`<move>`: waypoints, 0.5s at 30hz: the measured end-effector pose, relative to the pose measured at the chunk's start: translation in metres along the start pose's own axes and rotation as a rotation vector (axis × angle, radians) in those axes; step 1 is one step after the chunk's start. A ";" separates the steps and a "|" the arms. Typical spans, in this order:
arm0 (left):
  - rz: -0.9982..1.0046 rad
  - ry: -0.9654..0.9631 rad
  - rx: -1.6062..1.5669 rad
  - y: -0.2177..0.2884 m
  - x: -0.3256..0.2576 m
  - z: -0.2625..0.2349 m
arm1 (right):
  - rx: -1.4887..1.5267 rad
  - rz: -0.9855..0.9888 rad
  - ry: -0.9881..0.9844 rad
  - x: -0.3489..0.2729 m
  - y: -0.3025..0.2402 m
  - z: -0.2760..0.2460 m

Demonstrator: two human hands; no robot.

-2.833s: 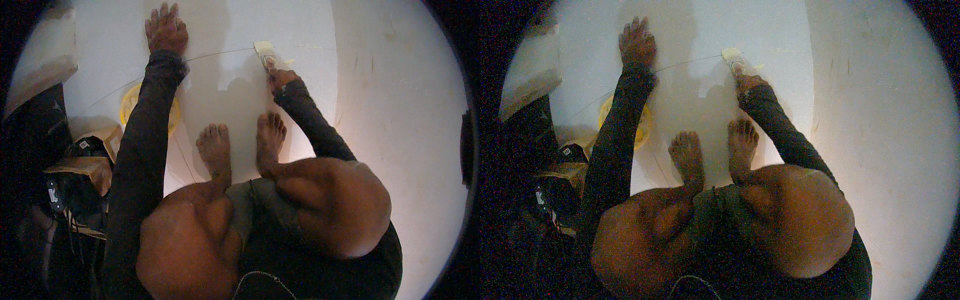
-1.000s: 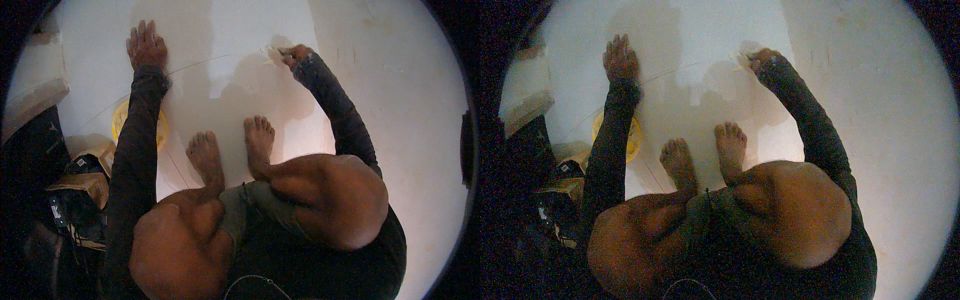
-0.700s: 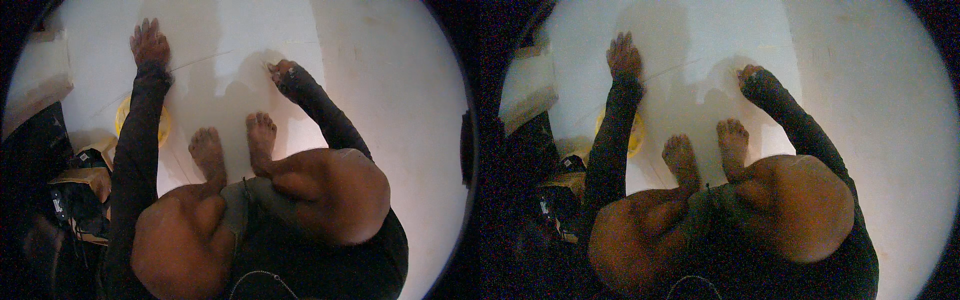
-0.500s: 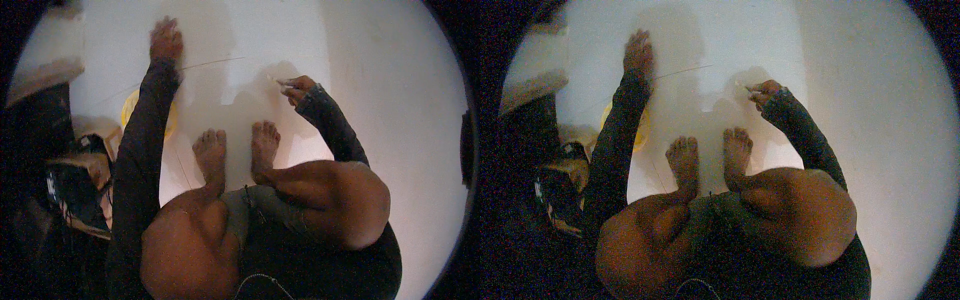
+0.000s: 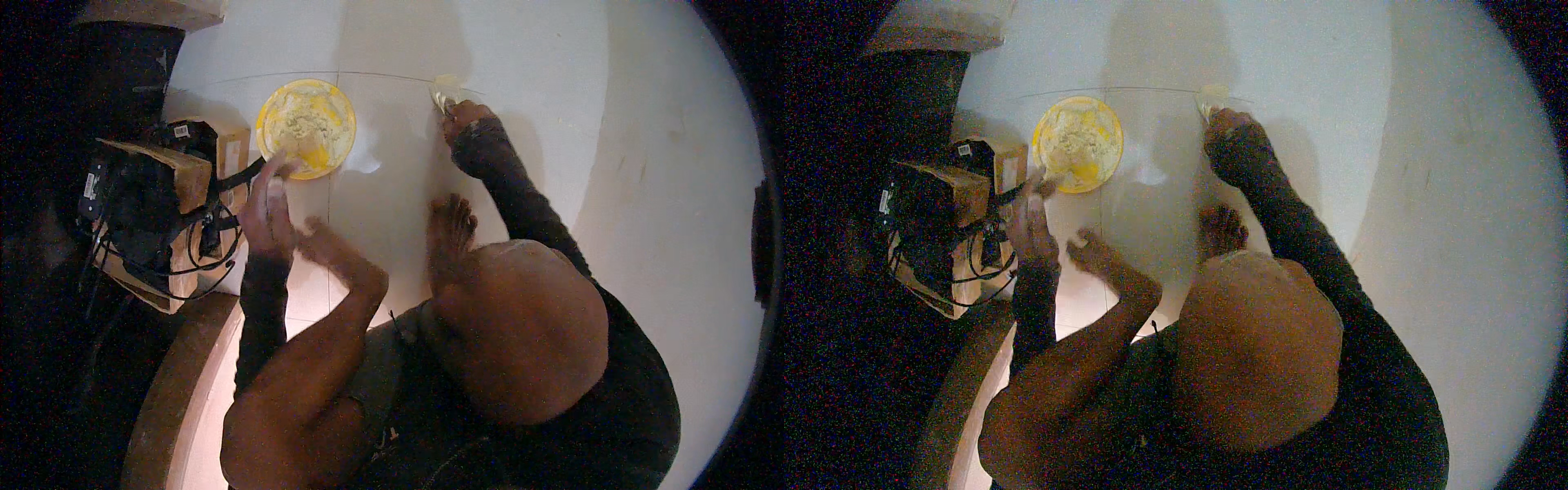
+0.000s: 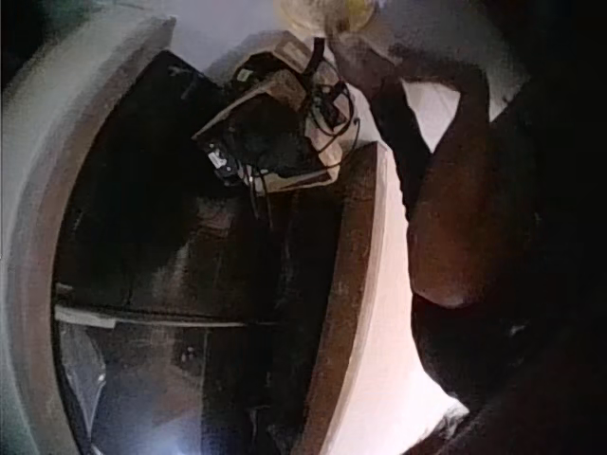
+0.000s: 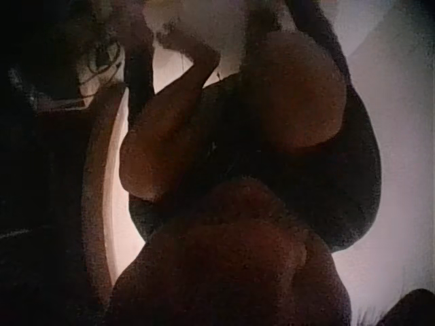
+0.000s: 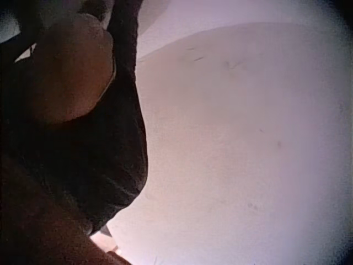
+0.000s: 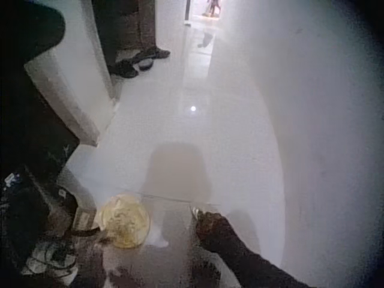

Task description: The person applies a white grouting compound into the gaps between white floor tiles using a small yellow plastic plate and a putty knife. They scoop the compound from the plate and carefully spread it into the seams, occasionally wiping the surface with their hand.

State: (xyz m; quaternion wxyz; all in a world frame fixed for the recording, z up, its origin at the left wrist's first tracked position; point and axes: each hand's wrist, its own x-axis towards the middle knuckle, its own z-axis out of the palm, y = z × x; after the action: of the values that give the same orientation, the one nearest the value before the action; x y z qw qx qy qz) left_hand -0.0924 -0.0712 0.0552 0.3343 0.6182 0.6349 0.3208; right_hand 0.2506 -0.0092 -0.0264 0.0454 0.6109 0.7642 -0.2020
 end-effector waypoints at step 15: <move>-0.645 0.287 -0.616 -0.125 -0.046 0.044 | 0.058 -0.031 0.081 0.043 -0.042 0.015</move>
State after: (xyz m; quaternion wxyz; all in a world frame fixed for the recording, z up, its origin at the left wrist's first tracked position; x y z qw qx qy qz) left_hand -0.1267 -0.1213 -0.0715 0.4936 0.2107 0.7097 0.4564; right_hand 0.1970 0.0174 -0.0430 -0.0063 0.6076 0.7687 -0.1998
